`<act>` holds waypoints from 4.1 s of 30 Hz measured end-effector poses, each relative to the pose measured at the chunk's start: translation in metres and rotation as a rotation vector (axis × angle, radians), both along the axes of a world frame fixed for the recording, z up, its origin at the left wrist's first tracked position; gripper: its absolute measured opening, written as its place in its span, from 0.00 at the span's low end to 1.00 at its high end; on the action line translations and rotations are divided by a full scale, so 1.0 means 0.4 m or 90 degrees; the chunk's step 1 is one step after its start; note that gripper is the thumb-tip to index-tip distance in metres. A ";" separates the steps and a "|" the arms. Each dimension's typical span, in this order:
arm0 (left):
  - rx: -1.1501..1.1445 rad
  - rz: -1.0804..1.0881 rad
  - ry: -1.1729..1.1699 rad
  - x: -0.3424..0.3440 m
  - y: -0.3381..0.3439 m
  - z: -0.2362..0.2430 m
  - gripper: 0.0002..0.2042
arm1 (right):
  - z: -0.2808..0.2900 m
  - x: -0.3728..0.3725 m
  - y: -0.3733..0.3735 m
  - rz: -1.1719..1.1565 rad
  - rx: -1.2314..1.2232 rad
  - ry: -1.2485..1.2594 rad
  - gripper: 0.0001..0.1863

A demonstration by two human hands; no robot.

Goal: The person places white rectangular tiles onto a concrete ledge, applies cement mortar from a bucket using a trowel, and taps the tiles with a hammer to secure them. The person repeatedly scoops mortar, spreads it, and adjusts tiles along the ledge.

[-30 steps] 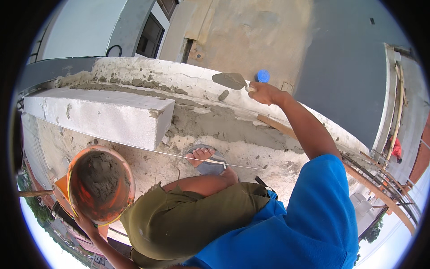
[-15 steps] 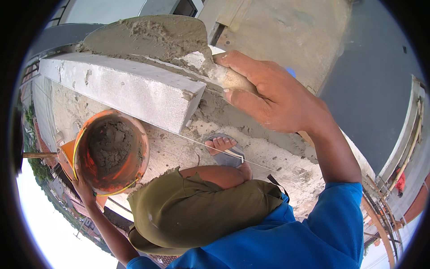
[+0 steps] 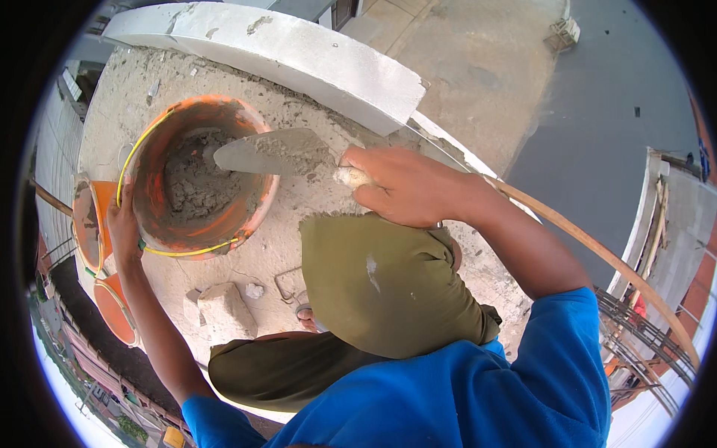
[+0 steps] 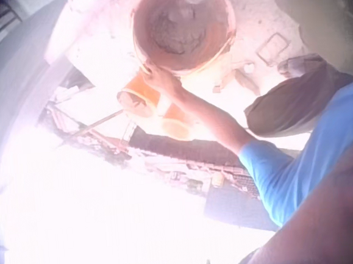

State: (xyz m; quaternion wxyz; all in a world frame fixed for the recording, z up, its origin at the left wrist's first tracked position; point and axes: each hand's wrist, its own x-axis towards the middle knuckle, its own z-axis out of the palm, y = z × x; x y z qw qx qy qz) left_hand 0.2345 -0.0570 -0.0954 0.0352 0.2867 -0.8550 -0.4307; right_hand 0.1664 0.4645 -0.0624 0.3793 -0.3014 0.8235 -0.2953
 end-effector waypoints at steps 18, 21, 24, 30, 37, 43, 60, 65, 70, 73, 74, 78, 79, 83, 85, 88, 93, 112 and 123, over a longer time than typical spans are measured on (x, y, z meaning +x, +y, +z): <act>0.256 0.074 -0.002 0.026 -0.129 -0.072 0.32 | -0.499 0.314 0.182 -0.901 -0.071 -0.396 0.24; 0.207 0.082 -0.012 0.015 -0.094 -0.052 0.34 | -0.542 0.307 0.196 -0.817 0.002 -0.299 0.27; 0.182 0.065 -0.031 0.014 -0.083 -0.047 0.36 | -0.567 0.305 0.242 -0.680 0.070 -0.156 0.29; 0.156 0.023 -0.043 0.008 -0.111 -0.055 0.33 | -0.564 0.322 0.259 -0.680 0.098 -0.096 0.27; 0.085 -0.001 -0.073 0.026 -0.150 -0.058 0.35 | -0.506 0.465 0.398 -0.770 0.215 -0.131 0.26; 0.088 0.039 -0.089 0.014 -0.072 -0.063 0.34 | -0.461 0.647 0.569 -0.985 0.239 -0.205 0.25; 0.194 0.052 -0.040 0.015 -0.060 -0.041 0.35 | -0.469 0.583 0.473 -1.183 -0.174 -0.373 0.24; 0.027 -0.020 -0.094 0.017 -0.119 -0.050 0.35 | -0.527 0.646 0.567 -1.341 -0.243 -0.351 0.23; 0.213 0.059 -0.030 0.016 -0.061 -0.041 0.33 | -0.535 0.512 0.361 -1.224 -0.269 -0.407 0.24; 0.192 0.070 -0.031 0.012 -0.047 -0.025 0.31 | -0.515 0.393 0.214 -1.147 -0.287 -0.438 0.23; 0.187 0.064 -0.024 0.016 -0.057 -0.032 0.31 | -0.518 0.356 0.175 -1.112 -0.299 -0.441 0.23; 0.121 -0.003 -0.023 0.020 -0.098 -0.060 0.29 | -0.539 0.279 0.097 -1.004 -0.293 -0.442 0.24; 0.094 -0.011 -0.031 0.021 -0.109 -0.062 0.29 | -0.542 0.273 0.094 -0.989 -0.264 -0.418 0.24; 0.070 0.008 -0.066 0.016 -0.068 -0.044 0.29 | -0.553 0.280 0.112 -0.877 -0.092 -0.250 0.25; 0.105 0.009 -0.045 0.017 -0.091 -0.058 0.29 | -0.572 0.296 0.147 -0.752 0.014 -0.075 0.26; 0.140 0.005 -0.033 0.018 -0.101 -0.064 0.27 | -0.631 0.361 0.232 -0.653 0.130 0.069 0.27; 0.206 0.034 0.009 0.022 -0.079 -0.064 0.25 | -0.458 0.579 0.412 -0.891 0.252 -0.121 0.25; 0.278 -0.069 0.138 0.045 0.123 -0.011 0.21 | -0.035 0.264 -0.116 -0.038 0.183 0.341 0.23; 0.198 0.028 0.162 0.123 0.022 -0.100 0.23 | -0.204 0.288 -0.363 -0.096 -0.067 0.332 0.18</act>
